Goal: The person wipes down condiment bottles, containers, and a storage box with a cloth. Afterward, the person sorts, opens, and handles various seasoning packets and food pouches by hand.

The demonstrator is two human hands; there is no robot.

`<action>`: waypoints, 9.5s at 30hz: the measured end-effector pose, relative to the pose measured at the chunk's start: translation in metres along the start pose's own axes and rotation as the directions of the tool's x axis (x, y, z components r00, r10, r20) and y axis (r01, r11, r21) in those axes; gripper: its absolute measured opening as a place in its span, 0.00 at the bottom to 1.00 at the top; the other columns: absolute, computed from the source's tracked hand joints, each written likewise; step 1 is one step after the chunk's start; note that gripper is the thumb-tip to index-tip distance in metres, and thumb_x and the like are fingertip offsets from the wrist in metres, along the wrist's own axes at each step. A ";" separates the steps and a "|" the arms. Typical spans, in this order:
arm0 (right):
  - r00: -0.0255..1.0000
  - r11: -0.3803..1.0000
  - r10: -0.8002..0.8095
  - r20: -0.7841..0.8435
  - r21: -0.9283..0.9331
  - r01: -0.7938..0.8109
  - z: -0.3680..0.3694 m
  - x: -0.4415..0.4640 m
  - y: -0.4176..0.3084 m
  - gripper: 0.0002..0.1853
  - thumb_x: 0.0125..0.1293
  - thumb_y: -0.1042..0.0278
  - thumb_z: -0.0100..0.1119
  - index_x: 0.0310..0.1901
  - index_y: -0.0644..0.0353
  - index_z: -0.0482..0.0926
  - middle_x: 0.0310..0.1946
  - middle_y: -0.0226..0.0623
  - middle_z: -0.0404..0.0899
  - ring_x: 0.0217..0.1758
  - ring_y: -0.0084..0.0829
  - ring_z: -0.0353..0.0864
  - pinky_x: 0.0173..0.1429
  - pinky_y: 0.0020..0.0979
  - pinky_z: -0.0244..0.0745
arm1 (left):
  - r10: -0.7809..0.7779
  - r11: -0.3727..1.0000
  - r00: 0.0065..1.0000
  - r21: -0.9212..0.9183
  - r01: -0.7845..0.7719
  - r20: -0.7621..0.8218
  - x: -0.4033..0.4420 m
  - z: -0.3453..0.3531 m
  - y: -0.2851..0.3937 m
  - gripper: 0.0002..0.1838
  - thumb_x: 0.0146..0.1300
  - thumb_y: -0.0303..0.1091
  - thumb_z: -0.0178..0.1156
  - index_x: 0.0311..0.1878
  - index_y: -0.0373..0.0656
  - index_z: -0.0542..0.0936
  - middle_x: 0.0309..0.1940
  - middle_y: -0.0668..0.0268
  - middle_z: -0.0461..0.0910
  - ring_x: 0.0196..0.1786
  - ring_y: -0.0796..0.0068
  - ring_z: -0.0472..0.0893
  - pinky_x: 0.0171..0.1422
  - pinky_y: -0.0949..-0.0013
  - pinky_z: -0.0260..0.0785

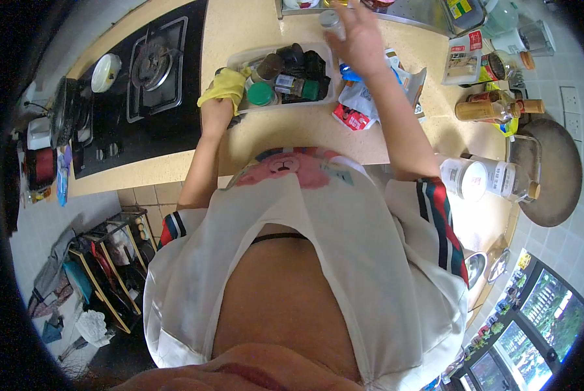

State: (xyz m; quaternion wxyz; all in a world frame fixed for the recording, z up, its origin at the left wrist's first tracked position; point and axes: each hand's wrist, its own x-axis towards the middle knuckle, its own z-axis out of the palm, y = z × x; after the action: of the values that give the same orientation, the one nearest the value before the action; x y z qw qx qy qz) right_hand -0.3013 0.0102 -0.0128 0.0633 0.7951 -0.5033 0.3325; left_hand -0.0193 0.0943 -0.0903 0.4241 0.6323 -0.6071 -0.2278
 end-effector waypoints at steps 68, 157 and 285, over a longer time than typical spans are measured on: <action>0.962 0.482 0.161 0.222 0.833 -0.273 -0.019 0.049 -0.129 0.23 0.48 0.63 0.65 0.43 0.62 0.67 0.32 0.42 0.78 0.35 0.34 0.80 0.38 0.30 0.75 | 0.018 0.222 0.983 -0.959 0.176 0.185 0.070 -0.057 0.096 0.12 0.62 0.45 0.48 0.40 0.47 0.71 0.35 0.70 0.71 0.38 0.73 0.73 0.41 0.65 0.70; 0.992 0.770 0.103 0.078 0.624 -0.129 0.035 0.018 -0.132 0.23 0.41 0.62 0.67 0.40 0.58 0.75 0.31 0.46 0.78 0.32 0.41 0.79 0.37 0.34 0.74 | 0.217 0.947 0.967 -0.268 -0.175 0.134 0.059 -0.046 0.092 0.17 0.53 0.31 0.55 0.46 0.37 0.73 0.42 0.57 0.77 0.45 0.69 0.77 0.49 0.71 0.67; 0.810 0.630 0.345 0.474 0.523 -0.575 0.017 -0.013 -0.151 0.34 0.47 0.37 0.60 0.30 0.71 0.73 0.22 0.47 0.75 0.29 0.34 0.78 0.38 0.32 0.72 | 0.228 0.907 0.967 0.337 -0.253 0.112 -0.037 -0.041 0.077 0.30 0.42 0.35 0.66 0.51 0.39 0.69 0.42 0.53 0.73 0.39 0.51 0.76 0.42 0.59 0.69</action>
State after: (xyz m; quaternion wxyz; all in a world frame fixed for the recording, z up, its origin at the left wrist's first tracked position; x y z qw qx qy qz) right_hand -0.1698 0.0860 0.0019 -0.3871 0.6521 -0.5490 0.3514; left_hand -0.0369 0.1478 -0.0141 0.3085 0.6094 -0.7254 -0.0847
